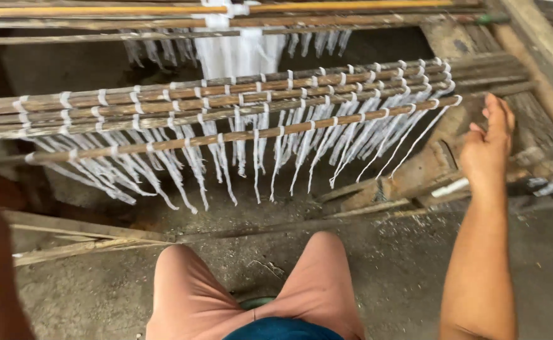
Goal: Tying individual candle wicks onto a wooden frame to prepare them for dipping.
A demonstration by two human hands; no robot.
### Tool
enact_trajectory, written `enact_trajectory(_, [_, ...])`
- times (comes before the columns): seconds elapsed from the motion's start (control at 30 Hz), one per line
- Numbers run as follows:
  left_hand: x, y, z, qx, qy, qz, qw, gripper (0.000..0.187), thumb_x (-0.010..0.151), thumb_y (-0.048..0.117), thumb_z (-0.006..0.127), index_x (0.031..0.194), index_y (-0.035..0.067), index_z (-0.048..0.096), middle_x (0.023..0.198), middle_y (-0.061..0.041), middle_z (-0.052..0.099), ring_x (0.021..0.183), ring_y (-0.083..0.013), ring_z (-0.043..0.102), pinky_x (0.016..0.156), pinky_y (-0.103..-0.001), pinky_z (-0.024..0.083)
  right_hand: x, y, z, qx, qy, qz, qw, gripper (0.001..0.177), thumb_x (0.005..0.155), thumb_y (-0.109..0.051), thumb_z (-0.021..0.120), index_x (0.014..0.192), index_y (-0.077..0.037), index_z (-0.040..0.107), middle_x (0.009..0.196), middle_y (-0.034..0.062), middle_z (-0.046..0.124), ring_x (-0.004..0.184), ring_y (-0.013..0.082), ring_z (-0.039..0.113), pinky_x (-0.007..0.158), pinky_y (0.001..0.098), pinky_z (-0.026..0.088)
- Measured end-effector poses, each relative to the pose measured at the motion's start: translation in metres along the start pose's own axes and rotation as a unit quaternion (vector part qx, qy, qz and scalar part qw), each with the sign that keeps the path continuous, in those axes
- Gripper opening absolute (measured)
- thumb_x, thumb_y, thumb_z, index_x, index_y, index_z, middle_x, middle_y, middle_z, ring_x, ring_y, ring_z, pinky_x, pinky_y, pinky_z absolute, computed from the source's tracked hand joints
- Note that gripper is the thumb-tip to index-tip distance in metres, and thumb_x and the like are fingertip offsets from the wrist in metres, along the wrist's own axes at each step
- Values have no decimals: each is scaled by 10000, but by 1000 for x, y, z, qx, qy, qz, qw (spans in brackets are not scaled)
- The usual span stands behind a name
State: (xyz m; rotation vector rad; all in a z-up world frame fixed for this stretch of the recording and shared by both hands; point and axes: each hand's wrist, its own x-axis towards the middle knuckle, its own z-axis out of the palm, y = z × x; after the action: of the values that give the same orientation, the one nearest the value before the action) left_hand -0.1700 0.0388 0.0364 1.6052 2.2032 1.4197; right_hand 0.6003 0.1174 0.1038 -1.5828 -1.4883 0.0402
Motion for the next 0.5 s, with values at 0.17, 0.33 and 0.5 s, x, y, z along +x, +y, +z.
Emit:
enact_trajectory(0.17, [40, 18, 5, 94, 162, 300, 935, 324, 909, -360, 852, 1098, -132, 720, 1405, -266, 515, 1182, -444, 639, 938, -491, 565, 54, 89, 21, -114, 91, -140, 979, 490, 906, 119, 523, 1374, 88, 664, 1244, 255, 533, 930, 324, 680, 883, 415, 550])
enact_trajectory(0.33, [43, 36, -4, 117, 170, 285, 936, 376, 939, -207, 925, 1219, -89, 704, 1291, -228, 557, 1158, -407, 602, 875, -510, 569, 92, -68, 71, -38, 89, -262, 960, 397, 901, 145, 548, 1266, 33, 659, 1179, 196, 650, 1037, 318, 627, 890, 401, 500])
enact_trajectory(0.5, [26, 75, -11, 123, 168, 253, 945, 640, 824, -204, 943, 1347, -107, 587, 1282, -269, 539, 1169, -438, 581, 978, -563, 566, 144, -174, 164, 28, -133, -316, 939, 340, 978, 152, 588, 1272, 22, 696, 1215, 200, 623, 1092, 326, 632, 969, 448, 512])
